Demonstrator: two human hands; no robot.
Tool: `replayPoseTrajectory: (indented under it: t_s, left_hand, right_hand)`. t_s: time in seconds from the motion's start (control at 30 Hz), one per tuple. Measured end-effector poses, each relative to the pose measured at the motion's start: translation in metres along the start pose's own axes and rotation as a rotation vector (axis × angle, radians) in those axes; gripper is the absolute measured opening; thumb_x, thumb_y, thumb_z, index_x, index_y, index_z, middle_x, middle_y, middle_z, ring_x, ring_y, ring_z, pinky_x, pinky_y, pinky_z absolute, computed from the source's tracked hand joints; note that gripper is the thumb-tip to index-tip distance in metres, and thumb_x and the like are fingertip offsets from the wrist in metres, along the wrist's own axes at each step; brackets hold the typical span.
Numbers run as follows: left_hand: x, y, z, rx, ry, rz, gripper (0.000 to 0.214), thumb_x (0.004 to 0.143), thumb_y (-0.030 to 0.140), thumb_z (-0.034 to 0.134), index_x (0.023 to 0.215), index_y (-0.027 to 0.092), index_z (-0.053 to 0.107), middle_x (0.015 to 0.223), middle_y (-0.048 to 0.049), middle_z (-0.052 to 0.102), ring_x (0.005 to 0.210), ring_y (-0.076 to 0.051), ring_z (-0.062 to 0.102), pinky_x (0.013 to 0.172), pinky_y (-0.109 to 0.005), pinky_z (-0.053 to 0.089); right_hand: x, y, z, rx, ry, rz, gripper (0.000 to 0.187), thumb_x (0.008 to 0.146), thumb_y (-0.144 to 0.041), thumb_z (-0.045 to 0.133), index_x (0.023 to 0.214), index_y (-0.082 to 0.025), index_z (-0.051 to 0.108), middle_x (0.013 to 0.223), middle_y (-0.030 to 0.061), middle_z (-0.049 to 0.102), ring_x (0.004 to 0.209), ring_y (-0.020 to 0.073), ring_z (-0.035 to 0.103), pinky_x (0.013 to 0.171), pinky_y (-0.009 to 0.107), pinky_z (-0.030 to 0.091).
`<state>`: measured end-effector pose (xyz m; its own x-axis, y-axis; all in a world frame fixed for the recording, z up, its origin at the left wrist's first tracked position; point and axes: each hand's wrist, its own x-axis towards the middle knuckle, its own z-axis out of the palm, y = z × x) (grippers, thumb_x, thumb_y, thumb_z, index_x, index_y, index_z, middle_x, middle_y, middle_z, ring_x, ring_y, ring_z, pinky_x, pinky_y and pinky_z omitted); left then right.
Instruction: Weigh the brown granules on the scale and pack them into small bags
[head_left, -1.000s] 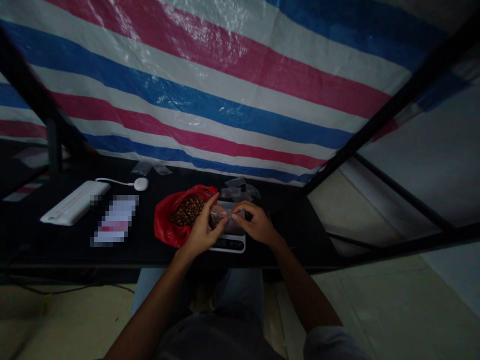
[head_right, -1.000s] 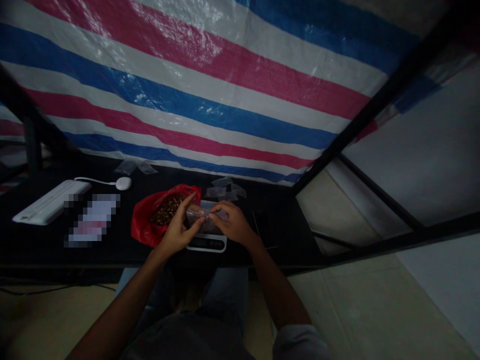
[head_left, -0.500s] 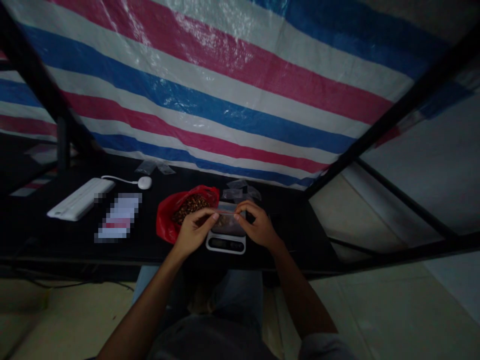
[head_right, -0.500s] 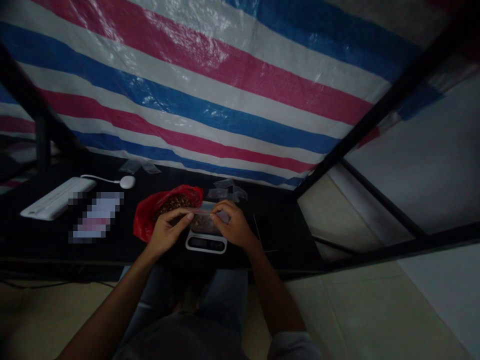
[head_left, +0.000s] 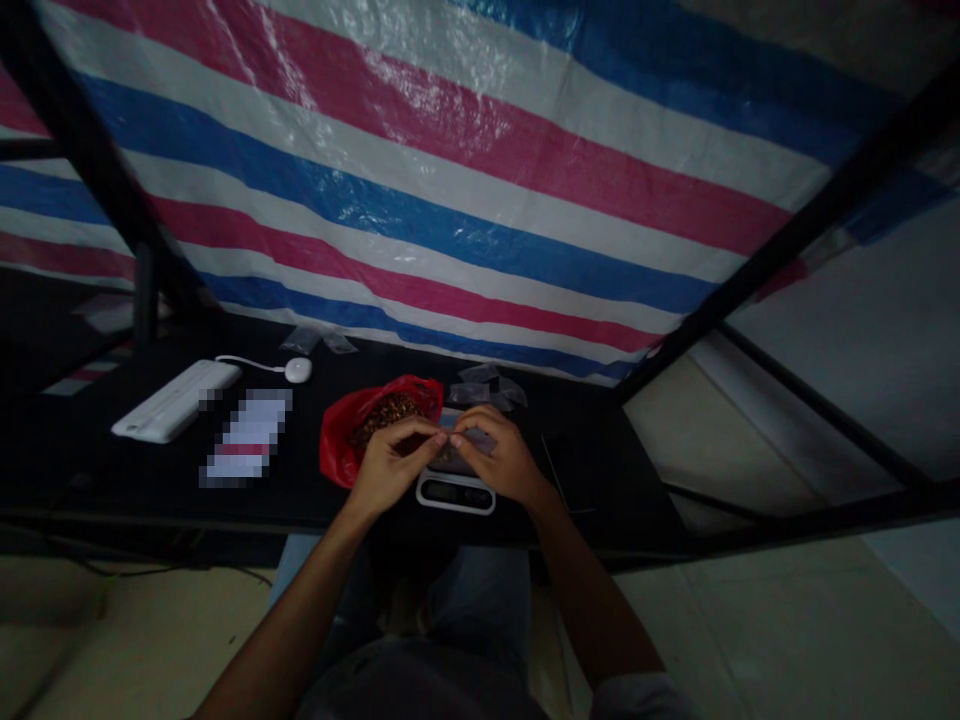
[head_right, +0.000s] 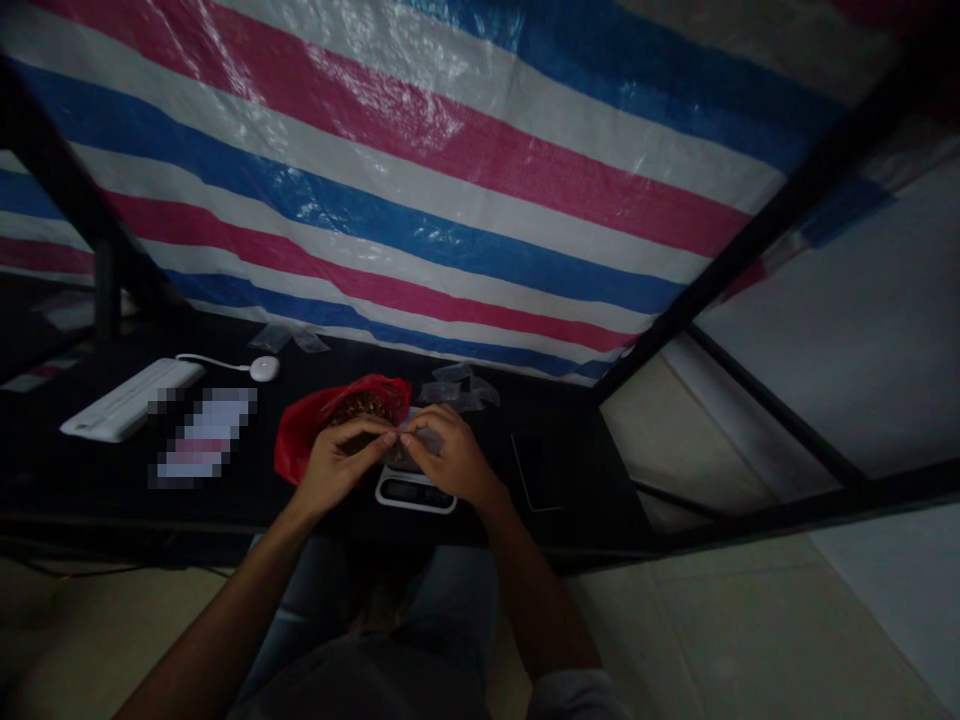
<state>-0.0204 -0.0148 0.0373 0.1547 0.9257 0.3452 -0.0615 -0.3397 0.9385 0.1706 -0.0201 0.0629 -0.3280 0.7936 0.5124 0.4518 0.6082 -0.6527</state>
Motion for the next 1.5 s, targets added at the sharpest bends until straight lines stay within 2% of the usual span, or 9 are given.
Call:
replayPoseTrajectory:
  t_s: [0.17, 0.5, 0.7, 0.87, 1.1, 1.27, 1.33, 1.43, 1.5]
  left_hand:
    - [0.0, 0.006, 0.001, 0.029, -0.005, -0.015, 0.019, 0.084, 0.035, 0.073, 0.082, 0.017, 0.079, 0.08, -0.0044, 0.077, 0.076, -0.019, 0.07, 0.072, -0.027, 0.054]
    - [-0.004, 0.001, 0.003, 0.013, -0.032, -0.093, 0.02, 0.084, 0.035, 0.071, 0.081, 0.016, 0.077, 0.079, -0.0033, 0.075, 0.074, -0.016, 0.068, 0.069, -0.023, 0.051]
    - [-0.006, 0.002, 0.01, 0.012, -0.065, -0.106, 0.018, 0.083, 0.032, 0.07, 0.078, 0.015, 0.071, 0.072, -0.0005, 0.069, 0.069, -0.014, 0.063, 0.066, -0.022, 0.05]
    - [-0.009, 0.002, 0.011, -0.01, -0.111, -0.162, 0.022, 0.084, 0.037, 0.071, 0.084, 0.015, 0.075, 0.077, -0.0033, 0.074, 0.071, -0.016, 0.067, 0.068, -0.025, 0.052]
    - [-0.01, 0.004, -0.009, -0.027, -0.139, -0.248, 0.022, 0.079, 0.038, 0.077, 0.078, 0.016, 0.08, 0.083, -0.007, 0.079, 0.078, -0.021, 0.072, 0.073, -0.028, 0.055]
    - [0.002, 0.016, -0.044, -0.045, 0.108, -0.315, 0.029, 0.073, 0.046, 0.08, 0.08, 0.017, 0.08, 0.081, -0.0057, 0.079, 0.075, -0.022, 0.072, 0.071, -0.03, 0.057]
    - [0.004, 0.02, -0.05, 0.013, 0.066, -0.262, 0.025, 0.075, 0.043, 0.08, 0.079, 0.018, 0.08, 0.084, -0.0058, 0.079, 0.078, -0.022, 0.072, 0.074, -0.03, 0.057]
    - [0.001, 0.02, -0.042, 0.048, -0.07, -0.192, 0.019, 0.081, 0.038, 0.075, 0.077, 0.019, 0.081, 0.086, -0.0056, 0.079, 0.081, -0.02, 0.073, 0.075, -0.027, 0.056]
    - [-0.002, 0.015, -0.032, 0.045, -0.102, -0.171, 0.019, 0.083, 0.037, 0.073, 0.077, 0.02, 0.08, 0.086, -0.005, 0.079, 0.08, -0.02, 0.073, 0.073, -0.026, 0.056]
  right_hand:
    - [-0.001, -0.008, 0.001, -0.005, -0.005, 0.022, 0.007, 0.094, -0.023, 0.062, 0.088, -0.022, 0.065, 0.094, 0.0046, 0.069, 0.093, 0.02, 0.064, 0.091, 0.037, 0.049]
    - [-0.026, 0.001, -0.023, -0.032, -0.048, 0.114, 0.008, 0.094, -0.021, 0.062, 0.087, -0.021, 0.065, 0.091, 0.004, 0.068, 0.091, 0.0193, 0.062, 0.087, 0.034, 0.047]
    - [-0.02, -0.005, -0.012, 0.023, 0.0, 0.081, 0.006, 0.091, -0.02, 0.062, 0.086, -0.02, 0.064, 0.091, 0.0043, 0.067, 0.09, 0.0184, 0.063, 0.084, 0.033, 0.049]
    - [-0.018, -0.006, 0.003, 0.053, 0.043, 0.082, 0.007, 0.091, -0.021, 0.061, 0.084, -0.02, 0.063, 0.089, 0.0047, 0.067, 0.087, 0.0184, 0.064, 0.082, 0.033, 0.05]
    - [-0.036, -0.003, -0.004, 0.014, -0.127, 0.172, 0.007, 0.096, -0.022, 0.057, 0.091, -0.022, 0.062, 0.094, 0.0028, 0.064, 0.093, 0.0174, 0.061, 0.085, 0.03, 0.047]
    - [-0.039, 0.002, -0.029, -0.02, -0.074, 0.249, 0.011, 0.096, -0.02, 0.054, 0.087, -0.021, 0.06, 0.092, 0.0028, 0.063, 0.089, 0.017, 0.06, 0.083, 0.03, 0.047]
    - [-0.035, 0.003, -0.031, -0.028, -0.061, 0.272, 0.006, 0.093, -0.022, 0.058, 0.097, -0.021, 0.063, 0.096, 0.0032, 0.064, 0.089, 0.0176, 0.061, 0.083, 0.031, 0.048]
    - [-0.026, 0.001, -0.019, -0.004, -0.126, 0.241, 0.034, 0.088, -0.026, 0.069, 0.122, -0.023, 0.062, 0.111, 0.0055, 0.066, 0.1, 0.0199, 0.062, 0.089, 0.033, 0.048]
    - [-0.018, -0.001, -0.008, 0.01, -0.174, 0.194, 0.021, 0.091, -0.029, 0.068, 0.111, -0.022, 0.067, 0.104, 0.0048, 0.068, 0.097, 0.0193, 0.063, 0.088, 0.033, 0.048]
